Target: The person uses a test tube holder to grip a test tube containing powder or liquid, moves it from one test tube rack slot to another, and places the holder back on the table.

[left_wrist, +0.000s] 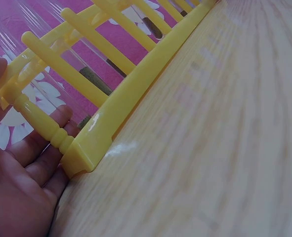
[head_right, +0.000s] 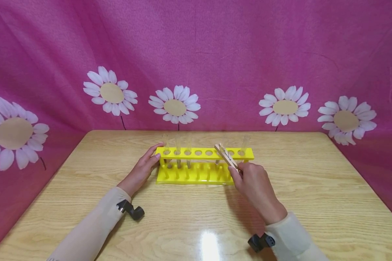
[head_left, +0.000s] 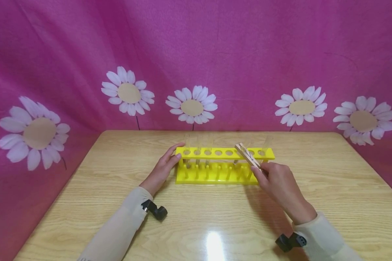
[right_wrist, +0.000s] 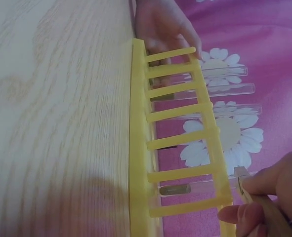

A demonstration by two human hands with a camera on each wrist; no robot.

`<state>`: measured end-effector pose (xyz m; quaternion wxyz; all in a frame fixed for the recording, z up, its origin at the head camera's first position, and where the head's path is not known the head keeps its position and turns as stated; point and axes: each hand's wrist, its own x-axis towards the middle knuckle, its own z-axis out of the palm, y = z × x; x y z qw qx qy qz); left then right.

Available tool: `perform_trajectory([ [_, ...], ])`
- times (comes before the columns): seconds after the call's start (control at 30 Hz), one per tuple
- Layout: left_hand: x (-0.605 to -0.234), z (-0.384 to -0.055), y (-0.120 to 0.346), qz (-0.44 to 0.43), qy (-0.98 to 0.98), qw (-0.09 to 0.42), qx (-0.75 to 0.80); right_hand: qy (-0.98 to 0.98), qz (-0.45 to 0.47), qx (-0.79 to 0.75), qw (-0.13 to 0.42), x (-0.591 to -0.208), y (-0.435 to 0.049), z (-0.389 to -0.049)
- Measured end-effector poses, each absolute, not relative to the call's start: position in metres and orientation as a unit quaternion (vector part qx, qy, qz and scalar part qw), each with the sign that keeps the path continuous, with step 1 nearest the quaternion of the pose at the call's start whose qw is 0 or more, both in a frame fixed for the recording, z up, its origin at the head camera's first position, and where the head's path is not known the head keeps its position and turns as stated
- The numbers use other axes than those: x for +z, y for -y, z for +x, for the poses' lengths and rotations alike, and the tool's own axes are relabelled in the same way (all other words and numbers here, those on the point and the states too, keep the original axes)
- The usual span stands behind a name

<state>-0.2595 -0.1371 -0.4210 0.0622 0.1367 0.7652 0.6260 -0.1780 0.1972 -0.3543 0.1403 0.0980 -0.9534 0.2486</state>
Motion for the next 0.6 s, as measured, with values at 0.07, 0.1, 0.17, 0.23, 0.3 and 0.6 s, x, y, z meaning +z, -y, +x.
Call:
perform_trajectory([
  [0.07,-0.4212,-0.2599,0.1373,0.138,-0.766,0.063,0.625,0.954,0.096,0.247,0.14,-0.3547,-0.1975,-0.178],
  [0.1,-0.4212,-0.26,0.1374,0.138,-0.766,0.062,0.624,0.954,0.096,0.246,0.14,-0.3549,-0.1978,-0.178],
  [0.17,-0.4211,-0.26,0.1373,0.139,-0.766,0.062,0.624,0.954,0.097,0.244,0.142,-0.355,-0.1983,-0.1781],
  [0.23,-0.421,-0.2601,0.1371,0.14,-0.766,0.061,0.624,0.954,0.1,0.241,0.147,-0.3552,-0.1986,-0.1782],
  [0.3,-0.4213,-0.2605,0.137,0.142,-0.766,0.06,0.624,0.954,0.103,0.236,0.154,-0.3554,-0.1987,-0.1784],
  [0.6,-0.4214,-0.2599,0.1375,0.147,-0.763,0.058,0.626,0.948,0.098,0.249,0.175,-0.3567,-0.1965,-0.1802],
])
